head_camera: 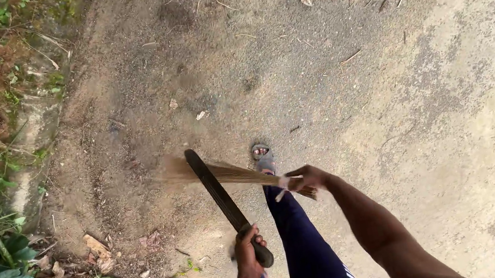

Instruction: Sweeping dry leaves and debris from a paved path into a pile using a broom and a machete.

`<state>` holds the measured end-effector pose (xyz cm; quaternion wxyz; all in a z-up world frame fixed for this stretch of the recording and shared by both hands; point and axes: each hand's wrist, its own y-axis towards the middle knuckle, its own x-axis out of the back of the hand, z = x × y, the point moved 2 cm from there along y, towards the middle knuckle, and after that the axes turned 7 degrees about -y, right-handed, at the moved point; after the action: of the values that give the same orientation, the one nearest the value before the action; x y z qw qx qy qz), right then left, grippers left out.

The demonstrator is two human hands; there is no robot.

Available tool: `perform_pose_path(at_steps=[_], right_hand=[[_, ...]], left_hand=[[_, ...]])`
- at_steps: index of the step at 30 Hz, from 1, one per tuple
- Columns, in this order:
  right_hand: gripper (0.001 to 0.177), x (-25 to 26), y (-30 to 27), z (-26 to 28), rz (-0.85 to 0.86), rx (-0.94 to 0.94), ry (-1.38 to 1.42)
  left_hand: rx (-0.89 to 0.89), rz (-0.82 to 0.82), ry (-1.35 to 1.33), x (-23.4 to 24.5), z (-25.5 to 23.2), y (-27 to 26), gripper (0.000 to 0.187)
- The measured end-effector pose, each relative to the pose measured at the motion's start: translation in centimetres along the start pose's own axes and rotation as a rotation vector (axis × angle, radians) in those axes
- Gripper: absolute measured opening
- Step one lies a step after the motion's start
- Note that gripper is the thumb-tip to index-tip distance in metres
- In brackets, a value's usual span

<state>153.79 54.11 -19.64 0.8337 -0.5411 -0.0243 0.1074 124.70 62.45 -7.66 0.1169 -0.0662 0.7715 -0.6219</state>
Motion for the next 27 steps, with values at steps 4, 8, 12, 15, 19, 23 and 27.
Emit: perform_pose_path(at_steps=[4, 8, 12, 15, 19, 23, 27], right_hand=[[0.053, 10.2, -3.0, -11.0, -0.289, 0.102, 0.828], [0.052, 18.2, -4.0, -7.2, -0.839, -0.212, 1.059], [0.038, 27.5, 8.0, -2.6, -0.888, -0.142, 1.325], [0.038, 30.9, 16.3, 5.7, -0.758, -0.143, 1.087], [0.024, 27.7, 23.7, 14.2, -0.310, 0.156, 0.573], [0.079, 22.0, 18.3, 21.5, -0.076, 0.067, -0.044], [0.071, 22.7, 10.7, 20.3, -0.069, 0.207, 0.176]], left_hand=[[-0.017, -0.024, 0.079, -4.8, -0.4, 1.3, 0.025], [-0.006, -0.023, 0.187, -6.6, -1.7, 2.1, 0.021], [0.027, -0.048, 0.166, -7.6, -2.5, 3.5, 0.020], [0.047, -0.071, 0.130, -6.8, -2.6, 6.2, 0.028], [-0.036, -0.061, 0.018, -6.2, -3.1, 8.3, 0.020], [-0.072, -0.083, -0.035, -9.4, -7.6, 7.2, 0.025], [-0.070, -0.007, -0.125, -12.0, -13.1, 9.1, 0.014]])
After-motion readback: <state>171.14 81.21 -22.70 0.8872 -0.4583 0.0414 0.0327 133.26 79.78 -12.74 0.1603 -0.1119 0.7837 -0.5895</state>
